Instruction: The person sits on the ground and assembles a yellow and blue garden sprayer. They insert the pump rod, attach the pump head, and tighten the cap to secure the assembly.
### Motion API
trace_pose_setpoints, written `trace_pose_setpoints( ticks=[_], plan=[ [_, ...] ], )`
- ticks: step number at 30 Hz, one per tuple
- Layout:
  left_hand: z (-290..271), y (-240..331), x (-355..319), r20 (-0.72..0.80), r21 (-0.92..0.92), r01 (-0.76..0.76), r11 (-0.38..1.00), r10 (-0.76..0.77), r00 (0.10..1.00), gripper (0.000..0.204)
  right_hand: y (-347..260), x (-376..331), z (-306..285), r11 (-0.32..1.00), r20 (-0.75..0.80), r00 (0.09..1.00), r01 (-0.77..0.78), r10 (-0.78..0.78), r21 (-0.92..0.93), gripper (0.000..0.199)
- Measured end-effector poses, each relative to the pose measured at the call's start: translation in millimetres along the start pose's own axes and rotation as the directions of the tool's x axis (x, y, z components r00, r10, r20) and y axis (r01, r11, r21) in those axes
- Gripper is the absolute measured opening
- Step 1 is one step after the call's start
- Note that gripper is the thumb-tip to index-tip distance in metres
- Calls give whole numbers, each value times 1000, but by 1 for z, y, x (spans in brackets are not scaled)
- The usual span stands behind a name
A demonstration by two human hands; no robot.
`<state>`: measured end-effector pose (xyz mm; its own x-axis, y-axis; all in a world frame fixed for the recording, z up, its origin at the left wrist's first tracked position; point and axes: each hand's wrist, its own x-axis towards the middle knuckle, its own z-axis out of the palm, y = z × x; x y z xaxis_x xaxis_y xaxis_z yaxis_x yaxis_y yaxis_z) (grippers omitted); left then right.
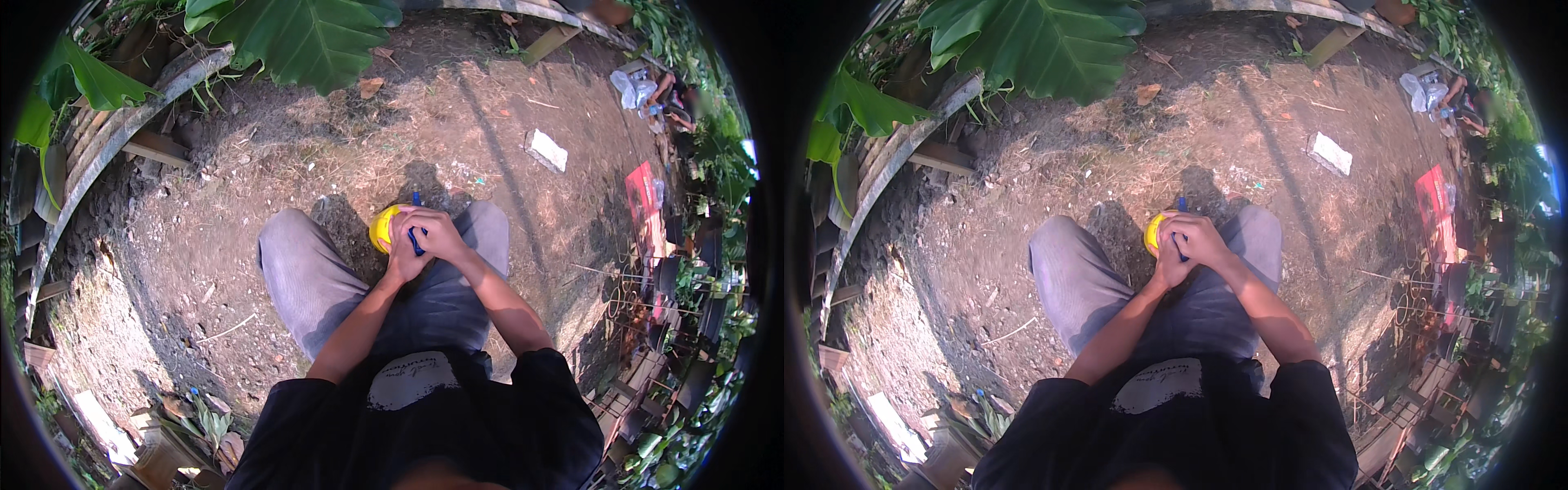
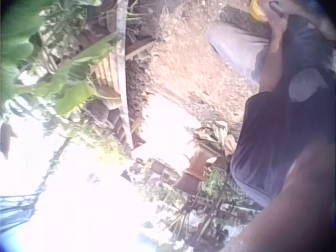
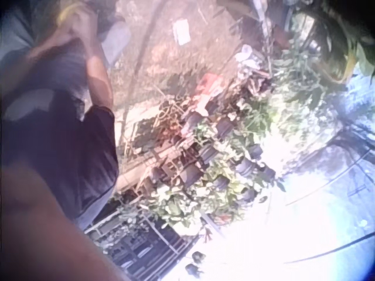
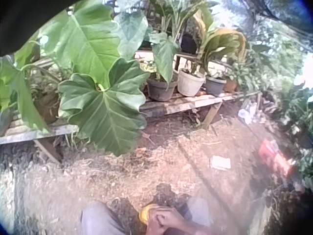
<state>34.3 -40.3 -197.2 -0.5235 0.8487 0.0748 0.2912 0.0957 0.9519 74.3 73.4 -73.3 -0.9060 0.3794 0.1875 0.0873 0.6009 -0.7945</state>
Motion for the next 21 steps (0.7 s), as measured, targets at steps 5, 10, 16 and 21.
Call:
trace_pose_setpoints(
  ticks=[5,10,16,21],
  plan=[
    [-6,-9,2,-23,27,28,999,-28,999,104,-76,48,-70,989,356,922,141,-150,53,23],
    [-1,19,-4,34,89,19,996,-22,999,107,18,-29,24,928,-11,1000,-24,22,-371,36],
    [-69,19,26,634,101,137,985,-170,754,142,10,-23,44,842,-444,719,-405,534,357,71],
    [-97,5,56,708,578,-29,816,-483,516,133,-1,-38,38,547,-27,658,-602,752,582,99]
  ],
)
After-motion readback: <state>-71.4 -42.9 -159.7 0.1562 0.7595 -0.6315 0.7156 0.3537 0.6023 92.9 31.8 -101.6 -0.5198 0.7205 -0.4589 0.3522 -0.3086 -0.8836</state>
